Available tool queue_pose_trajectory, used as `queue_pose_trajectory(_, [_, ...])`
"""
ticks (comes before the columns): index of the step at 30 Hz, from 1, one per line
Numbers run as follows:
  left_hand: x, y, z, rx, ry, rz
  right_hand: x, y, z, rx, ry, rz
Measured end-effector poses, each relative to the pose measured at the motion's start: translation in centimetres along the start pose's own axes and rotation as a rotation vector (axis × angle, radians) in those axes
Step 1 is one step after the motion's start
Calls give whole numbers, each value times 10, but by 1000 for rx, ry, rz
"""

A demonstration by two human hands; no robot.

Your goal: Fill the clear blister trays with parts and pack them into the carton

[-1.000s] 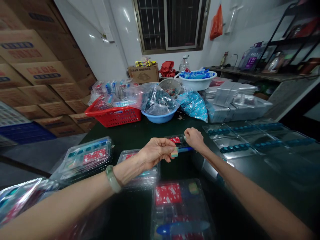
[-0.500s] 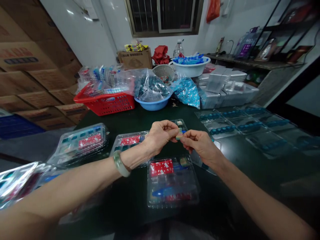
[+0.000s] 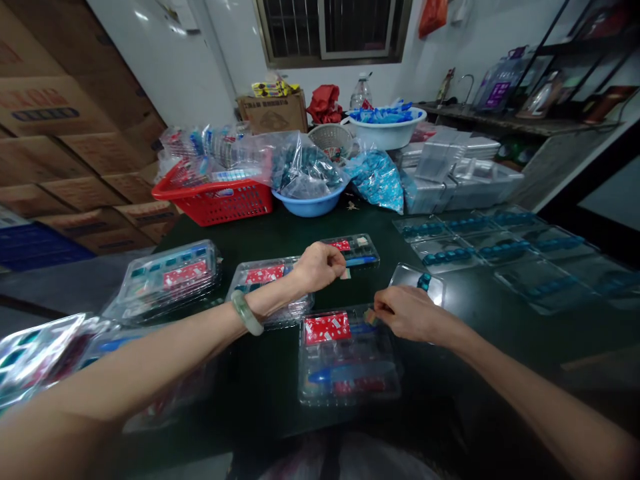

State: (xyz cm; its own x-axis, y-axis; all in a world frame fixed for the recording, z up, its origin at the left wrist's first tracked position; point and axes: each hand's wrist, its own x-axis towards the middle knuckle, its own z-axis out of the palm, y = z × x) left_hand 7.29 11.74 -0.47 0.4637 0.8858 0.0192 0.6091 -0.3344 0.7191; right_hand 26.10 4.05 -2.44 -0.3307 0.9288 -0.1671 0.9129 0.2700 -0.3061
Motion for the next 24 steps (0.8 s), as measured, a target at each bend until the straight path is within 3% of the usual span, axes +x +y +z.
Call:
queue_pose_trajectory(3, [-3, -1, 3, 148, 40, 90, 0, -3, 4, -21, 45, 46])
queue_pose_trajectory(6, [-12, 7, 8, 345, 62, 270, 0, -2, 9, 82, 80, 95])
queue_pose_trajectory(11, [-30, 23, 22, 358, -98, 489, -1, 6, 19, 252, 76, 111])
queue_pose_trajectory(17, [-34, 21, 41, 460, -266, 536, -7, 4, 24, 237, 60, 145])
queue_pose_trajectory(24, [-29, 21, 53, 642, -308, 662, -27, 3, 27, 199, 223, 131])
